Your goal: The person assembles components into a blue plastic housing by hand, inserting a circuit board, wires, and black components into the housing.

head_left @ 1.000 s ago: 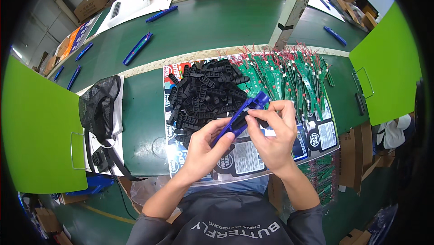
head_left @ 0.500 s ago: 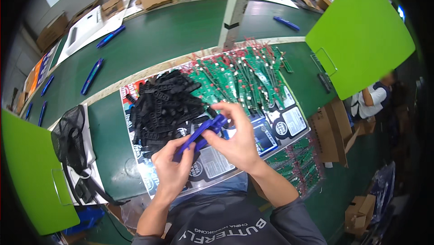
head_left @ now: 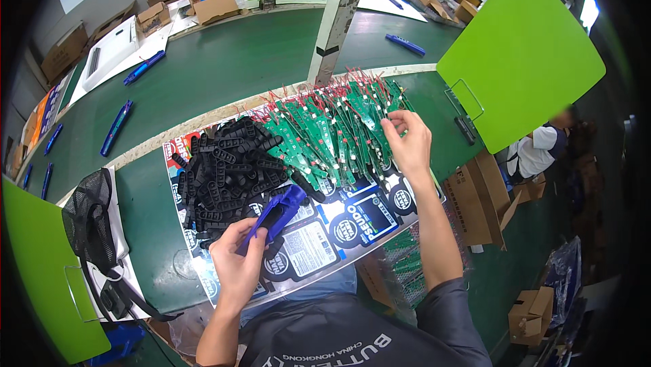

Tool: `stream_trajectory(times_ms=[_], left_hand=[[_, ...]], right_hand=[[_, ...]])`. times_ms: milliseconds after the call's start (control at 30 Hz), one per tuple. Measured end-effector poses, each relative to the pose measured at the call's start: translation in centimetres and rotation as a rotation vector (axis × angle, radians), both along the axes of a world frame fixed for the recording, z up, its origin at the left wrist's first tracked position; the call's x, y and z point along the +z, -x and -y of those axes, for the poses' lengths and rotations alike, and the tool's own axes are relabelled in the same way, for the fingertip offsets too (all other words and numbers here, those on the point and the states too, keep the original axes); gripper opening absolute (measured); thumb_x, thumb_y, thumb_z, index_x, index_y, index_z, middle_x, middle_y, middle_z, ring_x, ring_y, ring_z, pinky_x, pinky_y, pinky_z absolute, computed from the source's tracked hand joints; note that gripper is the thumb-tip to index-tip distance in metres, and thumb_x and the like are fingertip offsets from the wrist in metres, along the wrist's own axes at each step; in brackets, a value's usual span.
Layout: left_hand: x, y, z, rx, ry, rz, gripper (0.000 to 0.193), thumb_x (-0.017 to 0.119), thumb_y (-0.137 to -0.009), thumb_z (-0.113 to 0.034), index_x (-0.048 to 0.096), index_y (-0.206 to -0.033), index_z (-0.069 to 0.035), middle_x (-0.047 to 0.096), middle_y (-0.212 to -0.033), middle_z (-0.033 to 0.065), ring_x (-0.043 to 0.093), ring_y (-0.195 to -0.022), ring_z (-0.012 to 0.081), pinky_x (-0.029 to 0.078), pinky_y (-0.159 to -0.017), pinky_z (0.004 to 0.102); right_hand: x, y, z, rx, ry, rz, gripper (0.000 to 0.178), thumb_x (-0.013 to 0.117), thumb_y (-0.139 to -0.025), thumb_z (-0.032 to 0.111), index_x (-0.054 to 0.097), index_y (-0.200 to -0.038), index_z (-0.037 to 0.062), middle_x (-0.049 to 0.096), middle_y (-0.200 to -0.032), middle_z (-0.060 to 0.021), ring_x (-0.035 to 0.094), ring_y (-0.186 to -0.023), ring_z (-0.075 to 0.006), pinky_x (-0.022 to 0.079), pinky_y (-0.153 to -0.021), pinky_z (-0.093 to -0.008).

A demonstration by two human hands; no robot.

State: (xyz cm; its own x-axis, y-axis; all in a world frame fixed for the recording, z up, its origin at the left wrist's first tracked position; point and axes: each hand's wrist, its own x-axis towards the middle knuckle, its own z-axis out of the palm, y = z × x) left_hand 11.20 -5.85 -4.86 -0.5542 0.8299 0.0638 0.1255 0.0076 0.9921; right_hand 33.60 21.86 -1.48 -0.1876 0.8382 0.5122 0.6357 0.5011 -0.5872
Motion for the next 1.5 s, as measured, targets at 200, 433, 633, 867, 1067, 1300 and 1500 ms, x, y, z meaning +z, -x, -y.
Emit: stream_trajectory(times_ms=[200, 433, 633, 867, 1067, 1300, 1500], left_hand=[[0.1, -0.4, -0.1, -0.019, -0.012, -0.013, 0.017, 0.067, -0.096, -0.006, 0.066, -0.108, 0.006, 0.069, -0.081, 0.0036, 0.062, -0.067, 0.0059, 0.047, -0.057, 0.0194], [0.3, -0.3, -0.1, 0.012, 0.022, 0.061, 0.015, 0.069, -0.091, 0.002, 0.069, -0.105, 0.009, 0.074, -0.087, 0.0098, 0.069, -0.072, 0.0108, 0.056, -0.065, 0.0236], [0.0, -0.1, 0.1, -0.038, 0.012, 0.118, 0.021, 0.067, -0.098, -0.01, 0.065, -0.112, 0.005, 0.07, -0.084, 0.0046, 0.063, -0.067, 0.0074, 0.048, -0.057, 0.0199], [0.6, -0.5, 0.1, -0.055, -0.011, 0.17, 0.021, 0.068, -0.097, -0.008, 0.065, -0.111, 0.007, 0.071, -0.086, 0.007, 0.064, -0.069, 0.0079, 0.051, -0.061, 0.0213], [1.0, -0.6, 0.2, -0.065, -0.001, 0.396, 0.021, 0.065, -0.098, -0.007, 0.064, -0.114, 0.007, 0.071, -0.09, 0.0074, 0.064, -0.069, 0.0084, 0.048, -0.058, 0.0208], [0.5, -0.9, -0.7, -0.108, -0.096, 0.569, 0.035, 0.062, -0.1, -0.01, 0.054, -0.132, 0.003, 0.071, -0.103, 0.0087, 0.067, -0.076, 0.0104, 0.051, -0.06, 0.0217], [0.5, -0.9, -0.8, -0.143, -0.129, 0.634, 0.038, 0.054, -0.105, -0.018, 0.049, -0.138, 0.001, 0.068, -0.115, 0.013, 0.068, -0.088, 0.0159, 0.056, -0.07, 0.0276]], right_hand=[[-0.6, 0.6, -1.1, -0.027, -0.001, 0.225, 0.015, 0.071, -0.088, 0.016, 0.07, -0.096, 0.0027, 0.068, -0.091, -0.0142, 0.068, -0.082, -0.0345, 0.052, -0.074, -0.0464], [3.4, -0.9, 0.1, -0.034, -0.088, -0.081, 0.015, 0.069, -0.09, 0.011, 0.069, -0.096, -0.0028, 0.072, -0.086, -0.0151, 0.07, -0.071, -0.0228, 0.054, -0.067, -0.0361], [4.8, -3.0, 1.4, 0.299, 0.35, -0.612, 0.01, 0.063, -0.098, 0.008, 0.059, -0.104, 0.0014, 0.073, -0.099, -0.0114, 0.059, -0.078, -0.0066, 0.045, -0.07, -0.0222], [4.1, -1.9, 5.0, 0.533, 0.664, -0.892, 0.02, 0.066, -0.096, 0.008, 0.057, -0.114, 0.0041, 0.071, -0.1, -0.0074, 0.056, -0.078, -0.0065, 0.043, -0.07, -0.0223], [3.2, -0.3, 7.0, 0.561, 0.666, -0.793, 0.019, 0.073, -0.093, 0.007, 0.064, -0.108, 0.0018, 0.068, -0.091, -0.0022, 0.061, -0.076, -0.008, 0.047, -0.067, -0.0221], [3.6, 3.3, 10.4, 0.477, 0.571, -0.674, 0.025, 0.072, -0.093, 0.006, 0.062, -0.115, -0.0011, 0.064, -0.089, -0.0017, 0.061, -0.073, -0.0071, 0.048, -0.064, -0.0209], [2.7, 4.3, 11.3, 0.566, 0.61, -0.624, 0.033, 0.07, -0.093, 0.002, 0.059, -0.124, -0.0045, 0.06, -0.096, -0.0048, 0.062, -0.075, -0.008, 0.05, -0.063, -0.0222]])
